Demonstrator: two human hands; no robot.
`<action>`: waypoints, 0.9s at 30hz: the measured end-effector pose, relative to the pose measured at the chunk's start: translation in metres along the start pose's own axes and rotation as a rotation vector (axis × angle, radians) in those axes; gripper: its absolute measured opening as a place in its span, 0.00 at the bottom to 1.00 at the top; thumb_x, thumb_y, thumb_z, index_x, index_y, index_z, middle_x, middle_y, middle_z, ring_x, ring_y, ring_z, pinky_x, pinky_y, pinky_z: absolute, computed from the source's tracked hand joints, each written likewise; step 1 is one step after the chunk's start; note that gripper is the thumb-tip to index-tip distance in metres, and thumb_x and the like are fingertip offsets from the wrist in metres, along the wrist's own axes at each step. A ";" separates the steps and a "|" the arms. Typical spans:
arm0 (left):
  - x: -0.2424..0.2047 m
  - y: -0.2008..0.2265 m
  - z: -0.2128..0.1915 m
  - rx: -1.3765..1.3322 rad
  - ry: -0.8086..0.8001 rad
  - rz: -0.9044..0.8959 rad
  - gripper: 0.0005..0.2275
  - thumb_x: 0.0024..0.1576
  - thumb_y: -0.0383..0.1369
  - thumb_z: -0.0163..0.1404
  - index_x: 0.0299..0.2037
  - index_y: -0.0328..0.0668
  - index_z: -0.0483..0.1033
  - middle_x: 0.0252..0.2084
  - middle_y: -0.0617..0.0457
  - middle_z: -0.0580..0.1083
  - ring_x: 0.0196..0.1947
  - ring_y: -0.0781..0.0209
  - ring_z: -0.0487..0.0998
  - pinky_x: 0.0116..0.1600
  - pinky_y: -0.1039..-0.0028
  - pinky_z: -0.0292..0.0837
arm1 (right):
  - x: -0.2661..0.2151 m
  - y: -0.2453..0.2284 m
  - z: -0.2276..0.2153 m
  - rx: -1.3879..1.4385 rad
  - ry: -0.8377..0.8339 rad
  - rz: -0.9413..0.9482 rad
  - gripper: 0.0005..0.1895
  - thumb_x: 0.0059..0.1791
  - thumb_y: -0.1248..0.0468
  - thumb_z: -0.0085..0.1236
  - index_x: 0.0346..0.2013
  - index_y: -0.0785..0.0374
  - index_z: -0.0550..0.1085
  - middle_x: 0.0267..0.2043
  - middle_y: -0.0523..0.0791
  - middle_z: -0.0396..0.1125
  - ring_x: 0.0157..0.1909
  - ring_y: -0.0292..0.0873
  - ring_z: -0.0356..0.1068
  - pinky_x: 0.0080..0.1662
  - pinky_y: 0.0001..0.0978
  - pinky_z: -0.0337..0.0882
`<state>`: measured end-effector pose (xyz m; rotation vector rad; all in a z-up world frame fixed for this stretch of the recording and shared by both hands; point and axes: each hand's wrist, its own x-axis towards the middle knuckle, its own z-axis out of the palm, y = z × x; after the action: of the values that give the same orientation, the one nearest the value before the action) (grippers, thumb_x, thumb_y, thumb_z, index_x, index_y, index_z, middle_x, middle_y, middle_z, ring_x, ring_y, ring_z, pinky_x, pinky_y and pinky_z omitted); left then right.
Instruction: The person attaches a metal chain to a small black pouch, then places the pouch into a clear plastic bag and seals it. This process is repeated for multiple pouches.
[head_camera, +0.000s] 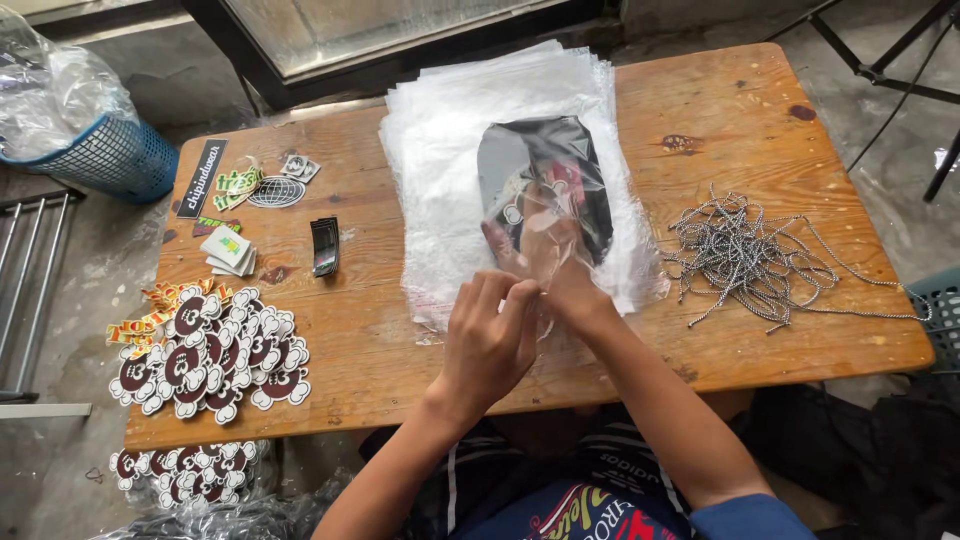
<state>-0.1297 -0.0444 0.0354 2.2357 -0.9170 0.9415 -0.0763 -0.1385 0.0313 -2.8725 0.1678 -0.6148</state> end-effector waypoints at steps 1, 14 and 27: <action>0.001 -0.001 -0.001 0.001 0.002 0.000 0.04 0.56 0.25 0.53 0.38 0.42 0.72 0.31 0.55 0.63 0.31 0.52 0.72 0.34 0.68 0.66 | 0.009 0.009 0.018 -0.001 0.001 -0.002 0.34 0.59 0.45 0.45 0.62 0.76 0.72 0.51 0.61 0.74 0.61 0.57 0.71 0.68 0.43 0.61; -0.020 -0.021 -0.015 -0.009 -0.003 -0.033 0.06 0.56 0.22 0.53 0.40 0.43 0.73 0.30 0.53 0.64 0.30 0.50 0.72 0.34 0.67 0.67 | -0.041 0.047 0.025 0.328 -0.223 0.021 0.50 0.47 0.45 0.56 0.77 0.65 0.49 0.79 0.62 0.38 0.79 0.69 0.37 0.73 0.60 0.51; -0.068 -0.056 -0.039 0.152 -0.341 -0.152 0.21 0.48 0.25 0.50 0.55 0.40 0.71 0.40 0.47 0.64 0.40 0.45 0.68 0.41 0.61 0.65 | -0.104 0.200 0.008 0.140 0.287 -0.175 0.32 0.39 0.47 0.78 0.41 0.63 0.68 0.41 0.47 0.63 0.39 0.54 0.65 0.44 0.47 0.65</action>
<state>-0.1387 0.0426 -0.0050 2.6075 -0.8240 0.5872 -0.1812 -0.3162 -0.0597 -2.6699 -0.0837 -1.0286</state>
